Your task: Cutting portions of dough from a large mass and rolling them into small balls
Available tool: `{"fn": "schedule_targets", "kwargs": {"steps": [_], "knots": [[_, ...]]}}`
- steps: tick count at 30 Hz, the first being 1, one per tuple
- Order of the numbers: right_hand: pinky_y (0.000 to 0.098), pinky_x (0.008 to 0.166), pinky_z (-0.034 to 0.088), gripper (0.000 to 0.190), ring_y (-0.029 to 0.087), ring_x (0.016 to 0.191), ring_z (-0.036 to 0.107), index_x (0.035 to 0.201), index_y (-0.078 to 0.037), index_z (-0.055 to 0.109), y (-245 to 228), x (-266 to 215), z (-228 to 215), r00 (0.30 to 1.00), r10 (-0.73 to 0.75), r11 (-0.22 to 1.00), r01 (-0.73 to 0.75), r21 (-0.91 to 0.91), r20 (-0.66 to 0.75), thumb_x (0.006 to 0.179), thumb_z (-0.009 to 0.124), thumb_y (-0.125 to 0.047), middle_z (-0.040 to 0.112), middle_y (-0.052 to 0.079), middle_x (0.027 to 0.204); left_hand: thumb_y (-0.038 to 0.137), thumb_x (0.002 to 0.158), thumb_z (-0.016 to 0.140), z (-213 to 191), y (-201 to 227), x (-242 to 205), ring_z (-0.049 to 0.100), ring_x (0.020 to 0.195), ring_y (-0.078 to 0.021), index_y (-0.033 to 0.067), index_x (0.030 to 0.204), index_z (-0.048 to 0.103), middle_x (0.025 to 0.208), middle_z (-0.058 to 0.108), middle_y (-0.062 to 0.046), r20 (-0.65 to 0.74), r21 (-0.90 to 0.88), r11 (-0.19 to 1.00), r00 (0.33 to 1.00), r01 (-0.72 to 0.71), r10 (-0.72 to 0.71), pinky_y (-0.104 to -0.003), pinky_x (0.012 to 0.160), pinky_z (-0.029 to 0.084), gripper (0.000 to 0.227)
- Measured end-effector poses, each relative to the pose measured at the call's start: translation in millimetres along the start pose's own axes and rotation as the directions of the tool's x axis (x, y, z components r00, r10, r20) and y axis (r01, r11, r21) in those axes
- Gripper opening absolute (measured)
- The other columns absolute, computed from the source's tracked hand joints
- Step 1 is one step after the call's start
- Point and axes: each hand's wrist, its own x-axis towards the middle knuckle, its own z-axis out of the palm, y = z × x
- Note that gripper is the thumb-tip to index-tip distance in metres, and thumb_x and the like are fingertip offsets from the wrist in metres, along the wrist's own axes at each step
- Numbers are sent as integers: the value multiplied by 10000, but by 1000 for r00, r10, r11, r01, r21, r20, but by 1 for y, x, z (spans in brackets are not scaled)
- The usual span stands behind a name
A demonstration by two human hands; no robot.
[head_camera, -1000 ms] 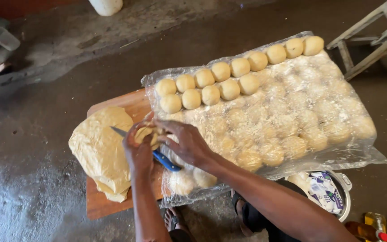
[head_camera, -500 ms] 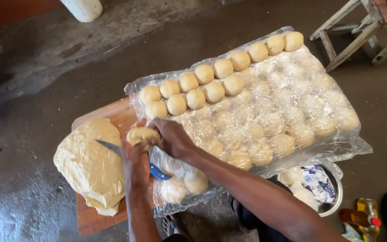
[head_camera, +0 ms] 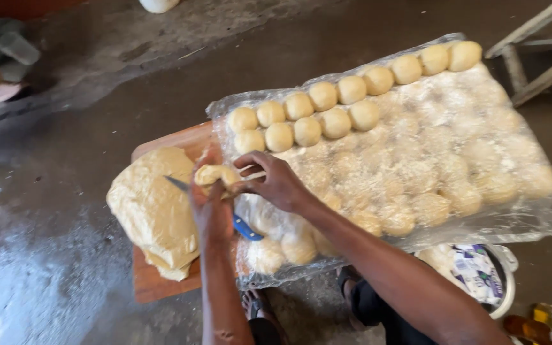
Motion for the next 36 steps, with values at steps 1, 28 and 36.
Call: {"fn": "schedule_targets", "kwargs": {"steps": [1, 28, 36], "knots": [[429, 970, 627, 485, 314, 1163, 734, 1298, -79, 692, 1, 1, 4, 998, 50, 999, -49, -13, 41, 876, 851, -258, 734, 179, 1248, -107, 909, 595, -5, -15, 8, 716, 1049, -186, 69, 1454, 565, 1280, 681, -115, 2, -79, 997, 1000, 12, -12, -346, 922, 660, 574], [347, 849, 646, 396, 248, 996, 761, 1204, -133, 748, -18, 6, 10, 972, 106, 961, -154, -230, -209, 852, 903, -227, 785, 115, 1070, 96, 1018, 603, 7, -8, -14, 633, 1314, -283, 67, 1536, 511, 1528, 598, -196, 138, -89, 996, 990, -4, 16, -451, 1045, 562, 527], [226, 777, 632, 374, 91, 853, 709, 1075, -116, 775, -22, 5, -9, 966, 50, 971, -105, -213, -252, 765, 962, -209, 793, 43, 935, 189, 952, 826, 7, 16, -4, 700, 1158, -236, 1, 1286, 537, 1396, 688, -242, 166, 150, 989, 986, -18, -7, -327, 868, 651, 479]]}}
